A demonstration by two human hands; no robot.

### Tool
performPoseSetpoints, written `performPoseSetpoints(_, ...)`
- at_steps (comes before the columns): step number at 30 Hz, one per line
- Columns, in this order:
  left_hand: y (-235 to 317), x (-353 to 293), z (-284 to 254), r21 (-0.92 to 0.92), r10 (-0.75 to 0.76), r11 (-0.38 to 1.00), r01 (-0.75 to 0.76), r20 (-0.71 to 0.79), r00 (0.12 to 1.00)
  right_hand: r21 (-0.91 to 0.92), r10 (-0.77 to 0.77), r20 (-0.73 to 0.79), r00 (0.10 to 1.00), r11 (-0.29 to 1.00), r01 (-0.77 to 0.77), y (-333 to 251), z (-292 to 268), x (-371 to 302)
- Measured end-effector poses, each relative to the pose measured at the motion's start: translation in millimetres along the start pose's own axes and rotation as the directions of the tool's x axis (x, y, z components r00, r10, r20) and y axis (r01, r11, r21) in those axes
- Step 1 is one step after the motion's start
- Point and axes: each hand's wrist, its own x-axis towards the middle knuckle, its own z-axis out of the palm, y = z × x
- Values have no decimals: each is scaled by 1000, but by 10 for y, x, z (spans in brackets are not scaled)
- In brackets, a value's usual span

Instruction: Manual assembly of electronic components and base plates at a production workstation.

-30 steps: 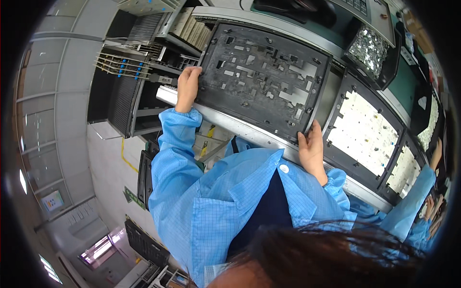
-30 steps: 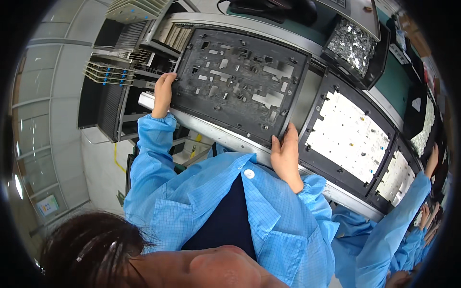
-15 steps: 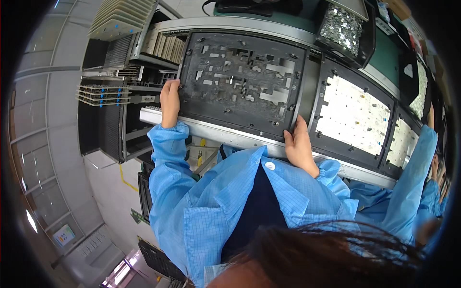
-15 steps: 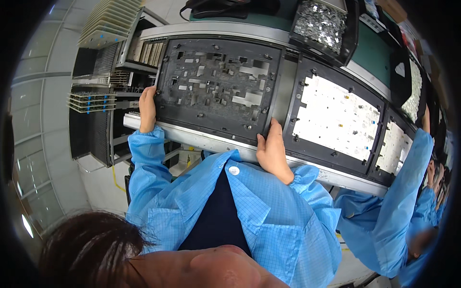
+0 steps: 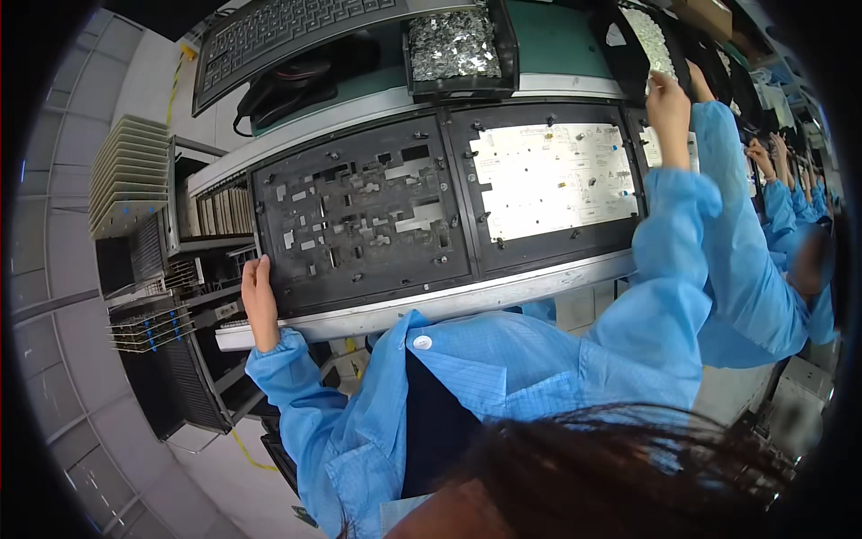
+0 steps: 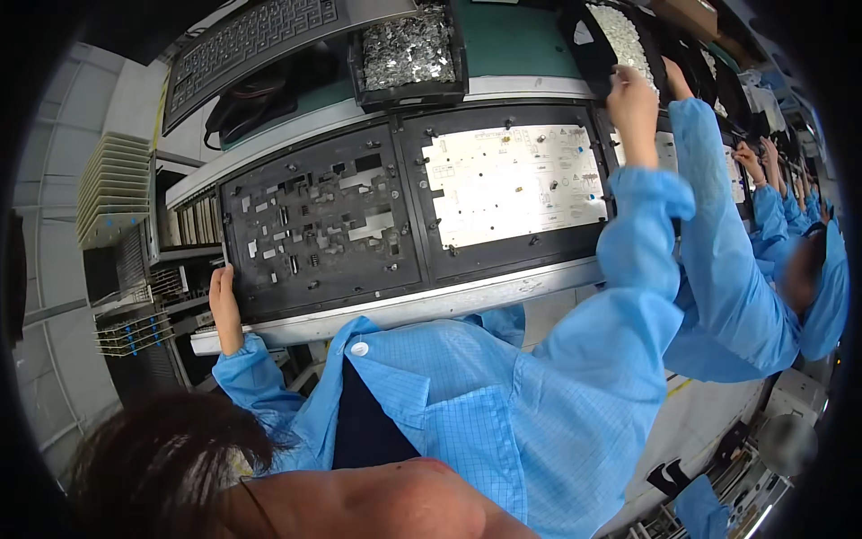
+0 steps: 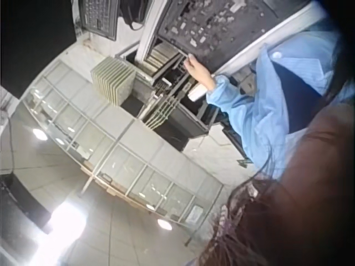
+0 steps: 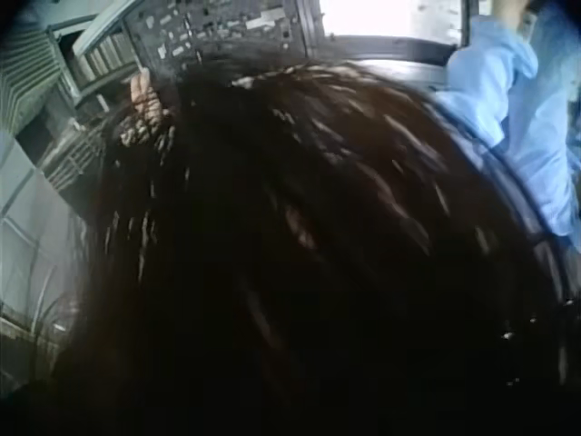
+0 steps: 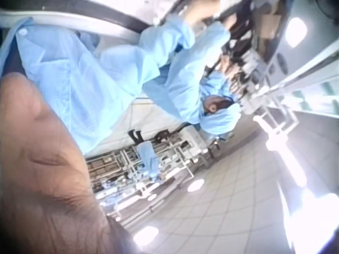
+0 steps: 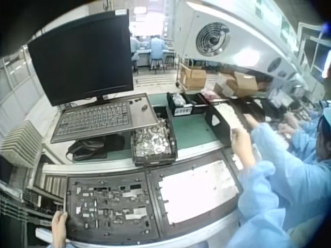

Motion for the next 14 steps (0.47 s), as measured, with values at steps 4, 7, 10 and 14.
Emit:
performPoseSetpoints(4,-183,-121,116,-144,38,987,-68,-201,979,-107,-78,31,996,991,81,900,518,655)
performPoseSetpoints(7,-440,-153,90,71,205,978,-194,-462,863,-54,36,125,992,998,-30,1137,703,850)
performPoseSetpoints(10,-528,-267,143,-54,174,969,-243,-549,818,-24,25,92,995,999,-22,1110,789,923)
performPoseSetpoints(14,-523,-141,142,-46,148,980,-194,-481,864,512,168,260,951,811,-283,2033,960,1263)
